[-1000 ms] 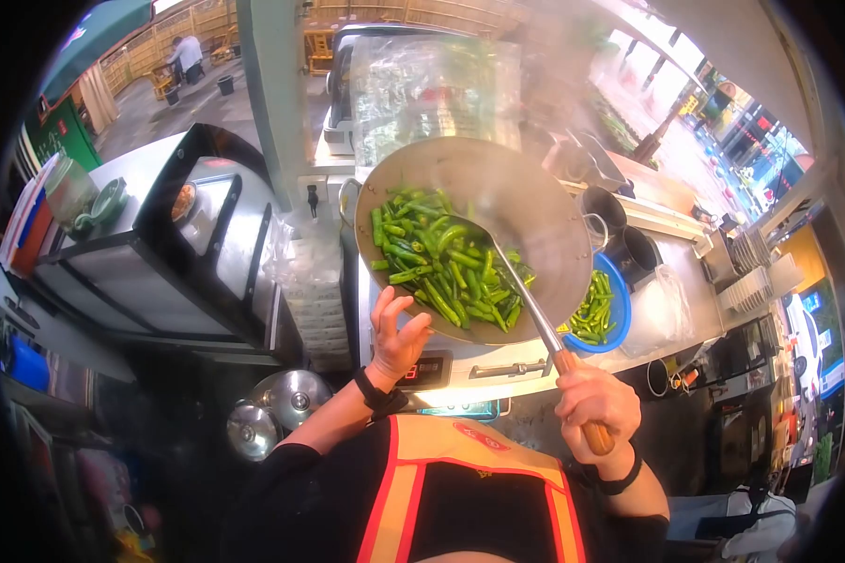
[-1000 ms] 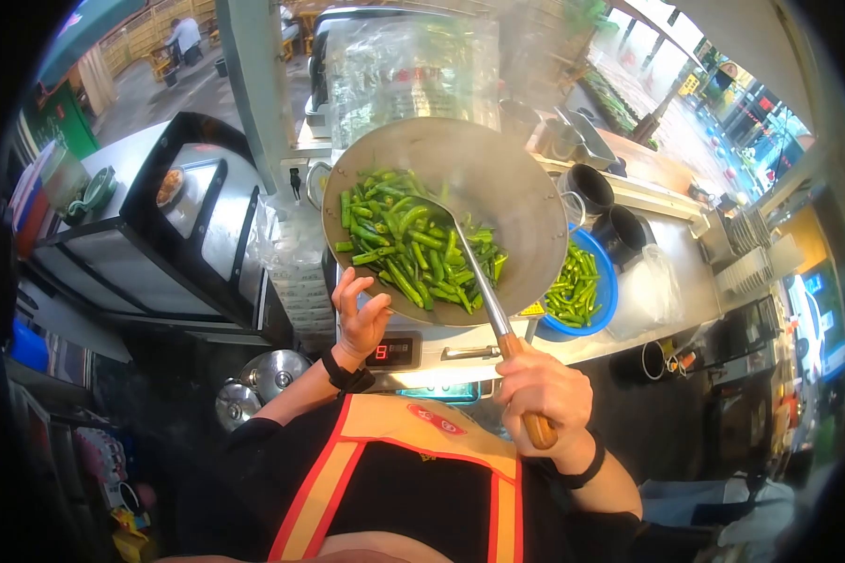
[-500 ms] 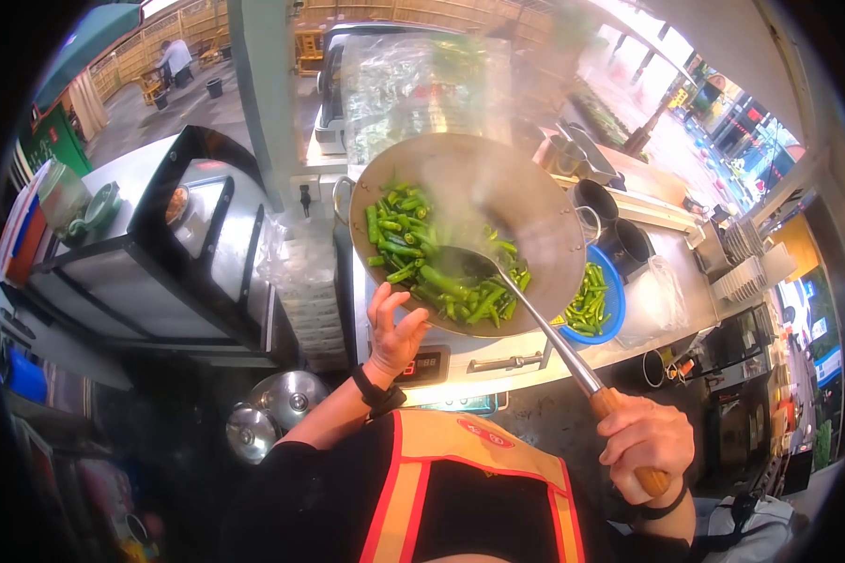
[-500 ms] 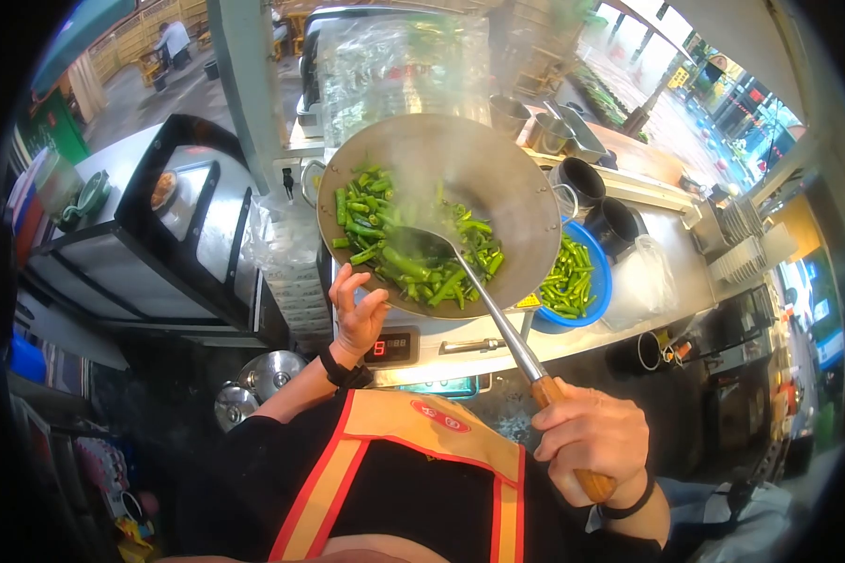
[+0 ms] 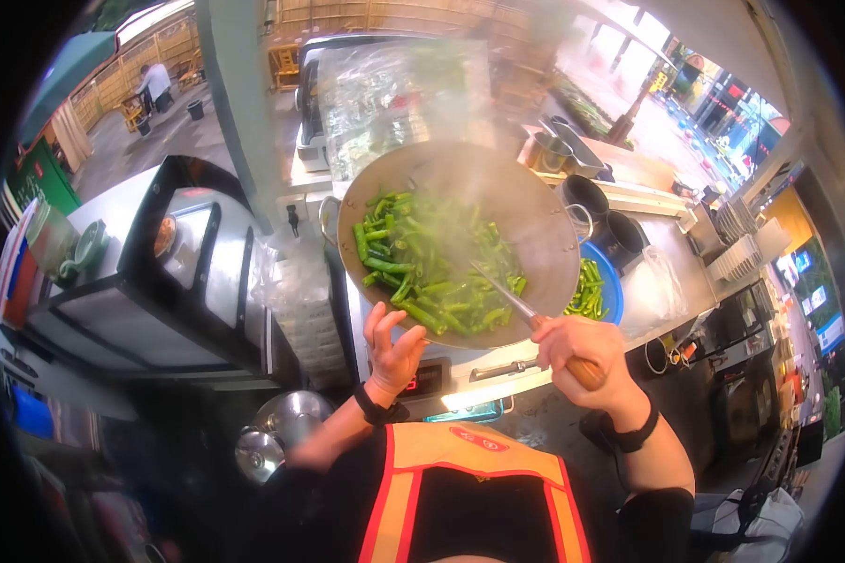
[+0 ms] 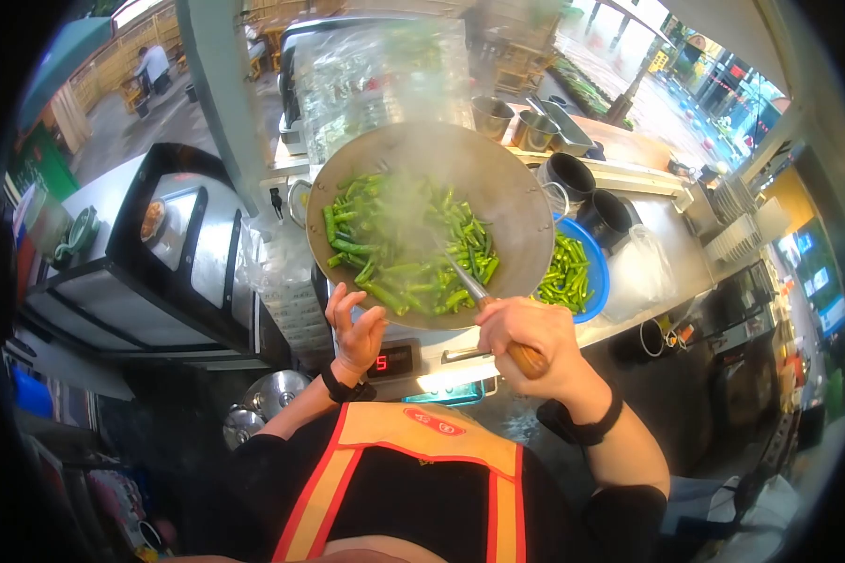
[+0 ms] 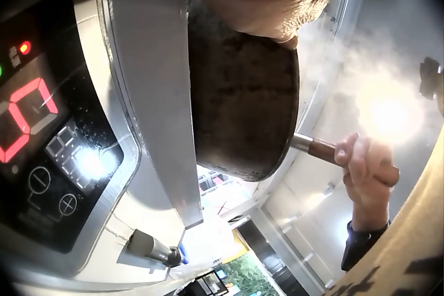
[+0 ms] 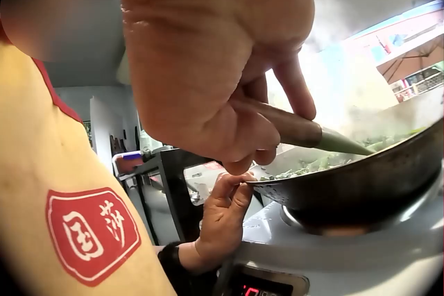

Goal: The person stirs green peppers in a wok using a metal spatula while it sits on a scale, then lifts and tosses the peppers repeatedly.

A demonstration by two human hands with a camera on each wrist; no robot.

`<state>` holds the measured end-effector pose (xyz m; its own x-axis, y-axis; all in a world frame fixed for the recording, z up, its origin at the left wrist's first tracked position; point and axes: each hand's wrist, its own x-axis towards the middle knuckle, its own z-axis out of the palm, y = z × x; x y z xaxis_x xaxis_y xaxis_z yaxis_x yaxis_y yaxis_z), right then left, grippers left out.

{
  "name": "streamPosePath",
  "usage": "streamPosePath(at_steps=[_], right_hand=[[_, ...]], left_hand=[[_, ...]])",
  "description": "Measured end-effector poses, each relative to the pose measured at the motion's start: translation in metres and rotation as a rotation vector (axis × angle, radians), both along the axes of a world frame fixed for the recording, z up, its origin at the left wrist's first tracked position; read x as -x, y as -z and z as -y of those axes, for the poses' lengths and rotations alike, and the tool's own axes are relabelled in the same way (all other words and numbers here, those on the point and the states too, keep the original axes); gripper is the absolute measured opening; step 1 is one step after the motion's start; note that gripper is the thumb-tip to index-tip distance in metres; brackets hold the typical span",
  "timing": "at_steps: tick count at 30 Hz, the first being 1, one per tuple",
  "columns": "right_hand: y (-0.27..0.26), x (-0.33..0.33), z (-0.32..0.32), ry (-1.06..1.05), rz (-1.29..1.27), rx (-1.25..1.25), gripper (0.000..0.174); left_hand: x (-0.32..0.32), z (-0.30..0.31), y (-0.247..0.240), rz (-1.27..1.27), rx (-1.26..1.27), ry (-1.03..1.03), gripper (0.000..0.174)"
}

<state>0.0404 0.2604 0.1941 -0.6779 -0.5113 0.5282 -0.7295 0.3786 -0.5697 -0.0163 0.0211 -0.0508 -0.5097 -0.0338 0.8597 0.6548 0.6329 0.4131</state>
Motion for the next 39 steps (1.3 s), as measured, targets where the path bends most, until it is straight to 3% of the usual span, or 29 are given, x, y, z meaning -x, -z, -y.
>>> streamPosePath(at_steps=[5, 8, 11, 23, 34, 36, 39], right_hand=[[0.033, 0.011, 0.021, 0.028, -0.094, -0.069, 0.018], [0.054, 0.018, 0.028, -0.012, -0.254, -0.328, 0.011], [0.07, 0.03, 0.03, -0.032, -0.29, -0.414, 0.018], [0.074, 0.018, 0.02, -0.07, -0.19, -0.704, 0.018], [0.021, -0.05, -0.005, -0.157, -0.114, -0.7, 0.023], [-0.002, -0.066, -0.001, -0.095, -0.35, -0.599, 0.02], [-0.021, -0.077, 0.003, -0.157, -0.42, -0.425, 0.018]], left_hand=[[0.0, 0.0, -0.001, -0.008, -0.003, 0.008, 0.027], [0.0, 0.0, -0.003, -0.01, 0.002, 0.013, 0.027], [-0.002, 0.0, -0.002, 0.012, -0.007, 0.0, 0.027], [0.0, -0.002, 0.0, -0.006, -0.02, -0.031, 0.023], [0.0, -0.002, 0.001, -0.011, 0.002, -0.032, 0.024], [0.001, -0.001, 0.001, -0.011, 0.011, -0.042, 0.028], [0.0, -0.001, 0.002, -0.005, 0.027, -0.051, 0.03]])
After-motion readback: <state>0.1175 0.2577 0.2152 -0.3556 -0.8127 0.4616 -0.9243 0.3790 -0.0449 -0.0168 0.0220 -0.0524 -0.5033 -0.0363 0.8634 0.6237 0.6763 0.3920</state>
